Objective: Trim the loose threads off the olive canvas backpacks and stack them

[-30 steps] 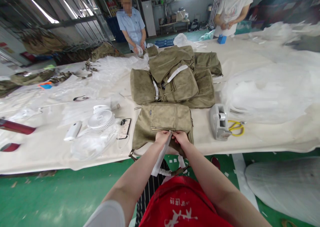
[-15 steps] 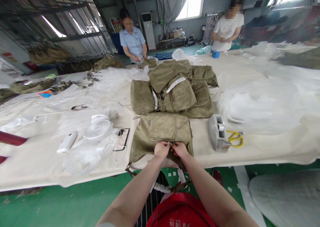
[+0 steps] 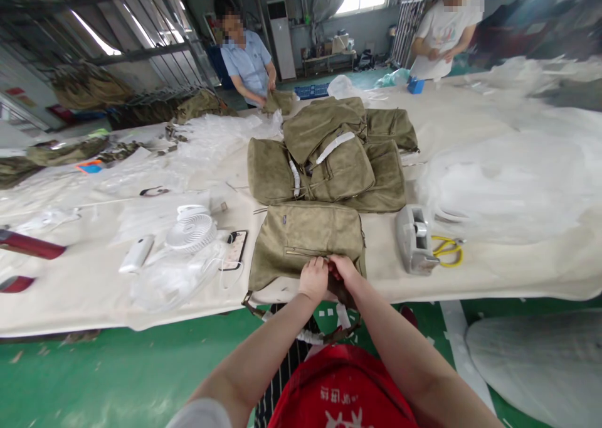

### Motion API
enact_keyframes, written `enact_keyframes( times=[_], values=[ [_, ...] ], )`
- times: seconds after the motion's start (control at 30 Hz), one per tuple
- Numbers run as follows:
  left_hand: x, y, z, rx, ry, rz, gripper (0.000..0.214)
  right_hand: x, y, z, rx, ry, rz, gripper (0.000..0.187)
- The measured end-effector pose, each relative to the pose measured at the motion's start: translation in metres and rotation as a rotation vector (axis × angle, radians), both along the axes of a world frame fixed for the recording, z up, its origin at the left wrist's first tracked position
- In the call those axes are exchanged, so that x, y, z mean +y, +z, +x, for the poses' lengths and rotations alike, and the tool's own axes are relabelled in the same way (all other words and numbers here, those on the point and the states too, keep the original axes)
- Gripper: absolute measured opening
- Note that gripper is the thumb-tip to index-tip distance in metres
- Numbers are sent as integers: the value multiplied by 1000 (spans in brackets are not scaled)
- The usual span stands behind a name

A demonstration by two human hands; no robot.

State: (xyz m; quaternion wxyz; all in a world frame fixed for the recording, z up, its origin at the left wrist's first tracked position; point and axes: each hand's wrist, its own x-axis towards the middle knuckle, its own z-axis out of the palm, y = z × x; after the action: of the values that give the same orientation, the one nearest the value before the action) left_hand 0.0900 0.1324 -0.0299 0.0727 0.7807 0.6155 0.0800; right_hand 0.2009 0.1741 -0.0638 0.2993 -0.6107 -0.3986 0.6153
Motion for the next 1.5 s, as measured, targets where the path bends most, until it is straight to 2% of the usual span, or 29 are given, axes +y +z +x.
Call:
enact_keyframes(
  times=[0.07,0.13,0.2,0.3,0.4,0.6,0.87,1.1,1.2,1.27,1.33,1.4,1.43,1.5],
  values=[
    [5,3,-2,-218,118,-108,22,-1,0,1,16,-4,13,32],
    [13,6,-7,-549,308,-324,19,-3,-1,1,23,-8,32,31],
    [19,8,-13,-821,442,-553,26,-5,-3,0,21,-8,52,31],
    [21,6,-22,-991,442,-767,39,-6,-6,-1,5,-5,85,32],
    [17,2,-25,-1119,413,-901,36,-6,-8,-1,-15,-4,118,31],
    [13,-7,-29,-1298,361,-979,34,-6,-12,-1,-33,8,146,32],
    [6,-12,-36,-1406,305,-960,43,-5,-4,-4,-56,24,163,33],
    [7,-24,-31,-1383,388,-869,47,-11,1,-6,-94,24,170,34],
    [7,-30,-29,-1386,432,-843,45,-18,18,20,-143,2,190,34],
    [6,-33,-27,-1391,448,-834,43,-21,37,56,-266,-19,303,35],
    [6,-35,-26,-1392,455,-827,42,-21,59,102,-513,-87,485,36],
    [6,-35,-25,-1386,452,-820,43,-21,77,151,-833,-218,604,38],
    [6,-34,-24,-1380,448,-816,43,-21,82,174,-975,-279,604,38],
    [6,-33,-24,-1356,438,-813,45,-20,82,211,-1129,-299,487,39]
  ],
)
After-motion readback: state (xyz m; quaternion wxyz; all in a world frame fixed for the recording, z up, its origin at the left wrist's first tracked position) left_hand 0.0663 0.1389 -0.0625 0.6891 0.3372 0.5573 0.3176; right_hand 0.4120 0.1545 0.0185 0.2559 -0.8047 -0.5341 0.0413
